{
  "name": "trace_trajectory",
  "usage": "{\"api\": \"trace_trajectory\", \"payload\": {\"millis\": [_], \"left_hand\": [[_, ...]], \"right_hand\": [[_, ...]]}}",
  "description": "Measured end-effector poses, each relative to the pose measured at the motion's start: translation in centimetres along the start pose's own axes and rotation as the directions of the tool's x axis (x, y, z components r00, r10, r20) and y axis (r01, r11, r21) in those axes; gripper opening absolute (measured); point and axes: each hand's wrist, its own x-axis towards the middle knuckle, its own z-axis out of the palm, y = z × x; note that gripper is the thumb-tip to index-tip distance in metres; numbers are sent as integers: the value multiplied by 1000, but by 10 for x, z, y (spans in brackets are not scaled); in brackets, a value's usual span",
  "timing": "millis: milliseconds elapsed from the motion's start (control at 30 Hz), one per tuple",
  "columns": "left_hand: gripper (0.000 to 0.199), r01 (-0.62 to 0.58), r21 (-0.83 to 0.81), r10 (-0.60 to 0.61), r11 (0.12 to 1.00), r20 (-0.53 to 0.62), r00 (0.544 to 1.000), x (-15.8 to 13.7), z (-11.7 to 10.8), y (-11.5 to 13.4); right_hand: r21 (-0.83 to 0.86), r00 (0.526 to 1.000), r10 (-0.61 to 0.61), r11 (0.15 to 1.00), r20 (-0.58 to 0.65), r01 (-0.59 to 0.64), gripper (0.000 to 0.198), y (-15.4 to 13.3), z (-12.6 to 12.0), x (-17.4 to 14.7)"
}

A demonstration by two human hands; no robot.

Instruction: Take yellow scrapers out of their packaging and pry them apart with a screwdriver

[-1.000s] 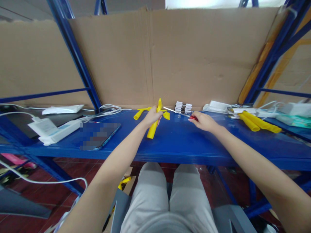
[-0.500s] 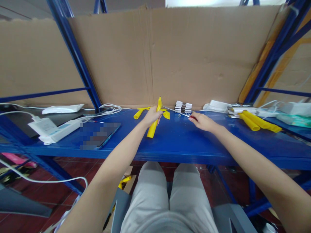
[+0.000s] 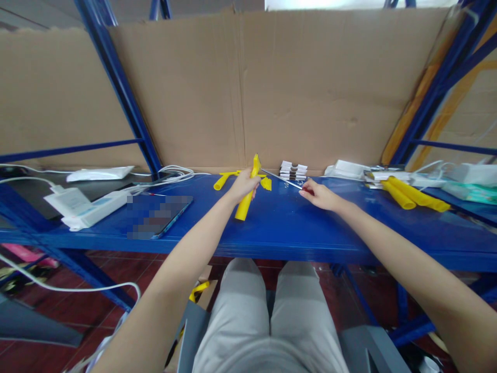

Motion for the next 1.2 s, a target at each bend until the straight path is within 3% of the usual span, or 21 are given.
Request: {"api": "trace_trajectory", "payload": {"millis": [233,500,733,1000,1200], "left_hand": [[16,-10,0,10,1000,0,1000,-1,0,1],[14,-51,29,50,998,15,999,-3,1,1],[17,-55,76,56,996,-7,998,-7,0,7],[24,-85,107,86,991,-6,996,-4,-1,5],[31,-109,129,111,986,-5,994,1,-4,-2]], "right_hand": [[-6,1000,-15,1000,4,15,17,1,0,1],[119,996,28,993,-83,-18,22,12,6,3],[34,998,2,999,55,-4,32,8,-5,2],[89,997,6,996,-72,1,23,14,5,4],[108,999,14,994,51,-20,27,7,-3,3]]}}
